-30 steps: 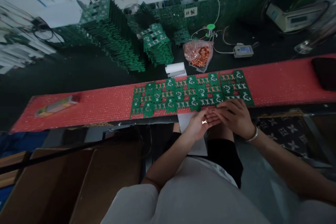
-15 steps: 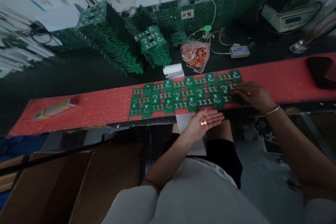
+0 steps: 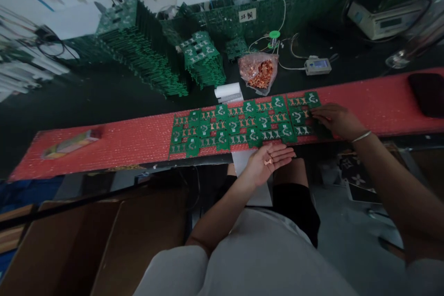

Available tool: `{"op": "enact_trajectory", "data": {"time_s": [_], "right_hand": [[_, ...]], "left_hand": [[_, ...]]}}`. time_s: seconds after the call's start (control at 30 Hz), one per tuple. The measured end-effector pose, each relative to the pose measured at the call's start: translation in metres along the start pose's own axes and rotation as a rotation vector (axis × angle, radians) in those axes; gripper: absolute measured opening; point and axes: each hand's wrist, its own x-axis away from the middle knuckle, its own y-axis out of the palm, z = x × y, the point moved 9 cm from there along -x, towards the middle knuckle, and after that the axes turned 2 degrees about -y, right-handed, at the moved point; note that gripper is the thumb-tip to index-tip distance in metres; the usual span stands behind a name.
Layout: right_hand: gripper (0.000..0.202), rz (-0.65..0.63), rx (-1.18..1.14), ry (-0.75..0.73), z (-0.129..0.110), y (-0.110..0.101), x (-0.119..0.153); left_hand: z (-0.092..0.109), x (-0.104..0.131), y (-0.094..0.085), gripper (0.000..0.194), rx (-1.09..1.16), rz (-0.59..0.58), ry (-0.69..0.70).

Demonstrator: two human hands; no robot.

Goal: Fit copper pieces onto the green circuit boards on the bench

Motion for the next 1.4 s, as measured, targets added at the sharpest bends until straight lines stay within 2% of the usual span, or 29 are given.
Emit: {"op": "enact_trajectory", "data": {"time_s": [0.17, 0.3, 0.4, 0.47, 0.57, 0.63, 0.7, 0.8, 0.87, 0.97, 1.07, 1.2, 1.3, 1.4], "right_hand": [[0.029, -0.001, 0.003, 0.036, 0.000, 0.001, -0.001], [0.024, -0.029, 0.014, 0.035, -0.002, 0.004, 0.004], [0.022, -0.015, 0.044, 0.077, -0.013, -0.002, 0.006], [0.020, 0.055, 0.037, 0.111, -0.032, -0.013, 0.005], [0.017, 0.169, -0.101, 0.086, -0.086, -0.024, 0.000], [0.020, 0.178, -0.200, 0.000, -0.131, -0.023, -0.004], [0.020, 0.135, -0.236, -0.073, -0.168, -0.014, -0.008], [0.011, 0.086, -0.239, -0.125, -0.195, -0.002, -0.011], [0.008, 0.105, -0.235, -0.131, -0.196, -0.003, -0.011], [0.011, 0.190, -0.205, -0.118, -0.184, -0.016, -0.009], [0.018, 0.227, -0.219, -0.113, -0.174, -0.028, -0.006], [0.022, 0.186, -0.338, -0.102, -0.171, -0.032, -0.003], [0.015, 0.129, -0.457, -0.090, -0.170, -0.030, -0.001], [0.010, 0.054, -0.559, 0.003, -0.160, -0.023, 0.000]], "left_hand": [[0.000, 0.000, -0.001, 0.042, -0.002, -0.001, -0.001], [0.005, 0.001, 0.000, 0.042, 0.005, 0.004, 0.028], [0.009, 0.001, 0.005, 0.044, 0.036, -0.024, 0.064], [0.012, 0.001, 0.008, 0.047, 0.070, -0.046, 0.084], [0.014, -0.001, 0.010, 0.051, 0.124, -0.060, 0.097], [0.013, -0.003, 0.008, 0.051, 0.159, -0.045, 0.093], [0.012, -0.005, 0.005, 0.050, 0.179, -0.027, 0.093], [0.011, -0.006, 0.005, 0.047, 0.180, -0.025, 0.098], [0.011, -0.005, 0.004, 0.040, 0.157, -0.016, 0.121], [0.010, -0.001, 0.002, 0.029, 0.012, 0.025, 0.161], [0.004, 0.001, 0.004, 0.033, -0.172, 0.030, 0.149], [0.003, -0.002, 0.001, 0.032, -0.285, 0.045, 0.208], [0.003, -0.004, 0.004, 0.029, -0.362, 0.015, 0.245], [0.000, -0.006, 0.008, 0.034, -0.398, -0.017, 0.228]]}}
